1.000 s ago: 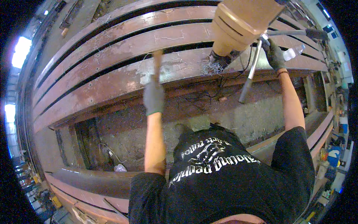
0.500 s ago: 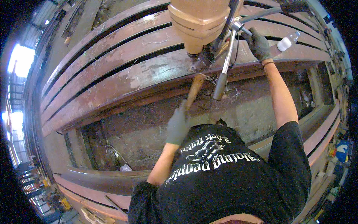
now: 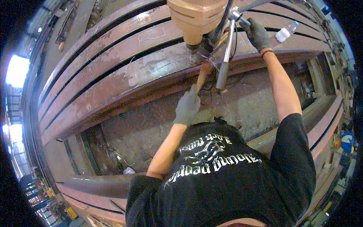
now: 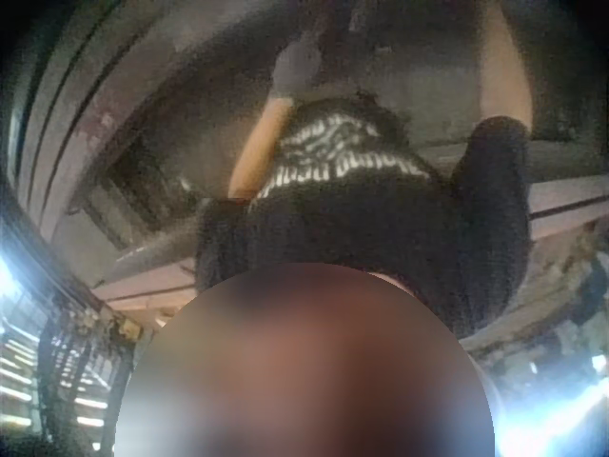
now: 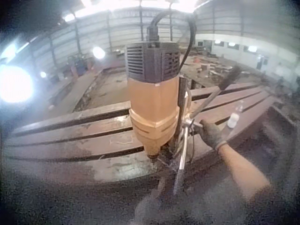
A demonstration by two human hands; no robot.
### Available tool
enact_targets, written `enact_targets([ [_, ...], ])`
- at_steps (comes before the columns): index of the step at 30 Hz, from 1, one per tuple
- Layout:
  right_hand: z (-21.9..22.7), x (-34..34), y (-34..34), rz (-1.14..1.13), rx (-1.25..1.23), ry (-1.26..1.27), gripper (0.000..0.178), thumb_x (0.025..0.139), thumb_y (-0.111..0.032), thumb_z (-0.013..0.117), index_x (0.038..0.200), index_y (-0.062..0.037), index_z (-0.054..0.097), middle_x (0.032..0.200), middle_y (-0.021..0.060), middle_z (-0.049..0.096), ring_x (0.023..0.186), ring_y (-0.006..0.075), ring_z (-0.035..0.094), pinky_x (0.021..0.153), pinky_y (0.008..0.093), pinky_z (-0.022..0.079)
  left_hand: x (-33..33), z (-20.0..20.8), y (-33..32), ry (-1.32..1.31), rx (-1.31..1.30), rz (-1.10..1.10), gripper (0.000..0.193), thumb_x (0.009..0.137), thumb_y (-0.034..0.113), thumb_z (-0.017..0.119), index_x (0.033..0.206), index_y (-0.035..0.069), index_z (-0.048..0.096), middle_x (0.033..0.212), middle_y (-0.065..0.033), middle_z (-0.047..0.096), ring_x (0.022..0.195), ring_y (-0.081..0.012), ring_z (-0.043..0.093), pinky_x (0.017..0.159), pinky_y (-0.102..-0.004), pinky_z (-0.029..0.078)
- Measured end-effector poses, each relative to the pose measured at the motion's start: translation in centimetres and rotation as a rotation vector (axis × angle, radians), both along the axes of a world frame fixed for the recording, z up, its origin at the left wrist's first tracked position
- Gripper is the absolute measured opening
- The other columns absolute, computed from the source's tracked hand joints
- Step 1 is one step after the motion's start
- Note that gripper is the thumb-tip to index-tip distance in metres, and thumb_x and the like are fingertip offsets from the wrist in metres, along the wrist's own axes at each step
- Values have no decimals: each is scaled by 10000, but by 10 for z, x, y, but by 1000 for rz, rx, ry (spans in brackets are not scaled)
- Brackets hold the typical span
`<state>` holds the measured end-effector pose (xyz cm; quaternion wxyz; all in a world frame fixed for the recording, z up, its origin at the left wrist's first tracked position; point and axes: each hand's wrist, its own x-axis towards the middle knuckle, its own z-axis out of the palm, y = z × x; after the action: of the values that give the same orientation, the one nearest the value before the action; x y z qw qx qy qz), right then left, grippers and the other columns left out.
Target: The person drills holes into long metal beams using a handheld drill while applying liquid from a squeeze bottle to the drilling area. The person moves the drill along the beam and repositions the bottle repeatedly to continue the process.
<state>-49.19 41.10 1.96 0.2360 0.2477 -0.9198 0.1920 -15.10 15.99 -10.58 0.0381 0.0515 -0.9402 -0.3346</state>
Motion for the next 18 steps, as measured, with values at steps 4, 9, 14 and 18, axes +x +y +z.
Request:
enact_targets([
  [4, -2, -1, 1, -24, 27, -27, 429, 1006, -509, 587, 1048, -84, 624, 895, 234, 697, 876, 465, 667, 712, 562, 490, 36, 27, 8, -208, 57, -78, 506, 962, 204, 561, 1445, 76, 480, 1034, -295, 679, 947, -491, 665, 821, -587, 521],
  [9, -3, 4, 1, -25, 11, -9, 444, 1011, -521, 567, 1055, -83, 617, 888, 237, 703, 860, 478, 670, 710, 577, 502, 57, 59, -33, -37, 158, 384, 490, 1002, 198, 543, 1468, 49, 506, 1225, -309, 657, 1129, -462, 650, 942, -512, 526],
  [14, -4, 1, -3, -34, 42, -36, 445, 1004, -533, 561, 1077, -97, 608, 938, 241, 717, 893, 496, 677, 735, 597, 527, 9, 40, -31, 367, 312, 475, 477, 1052, 220, 502, 1479, 7, 496, 1257, -288, 670, 1110, -375, 698, 963, -425, 526],
  [18, 2, 6, -8, -71, 23, -70, 466, 1013, -532, 558, 1077, -76, 626, 887, 244, 704, 886, 485, 665, 736, 563, 500, 1, 49, 2, -221, 486, 268, 469, 1069, 201, 463, 1492, -1, 479, 1064, -200, 723, 840, -303, 684, 800, -425, 533],
])
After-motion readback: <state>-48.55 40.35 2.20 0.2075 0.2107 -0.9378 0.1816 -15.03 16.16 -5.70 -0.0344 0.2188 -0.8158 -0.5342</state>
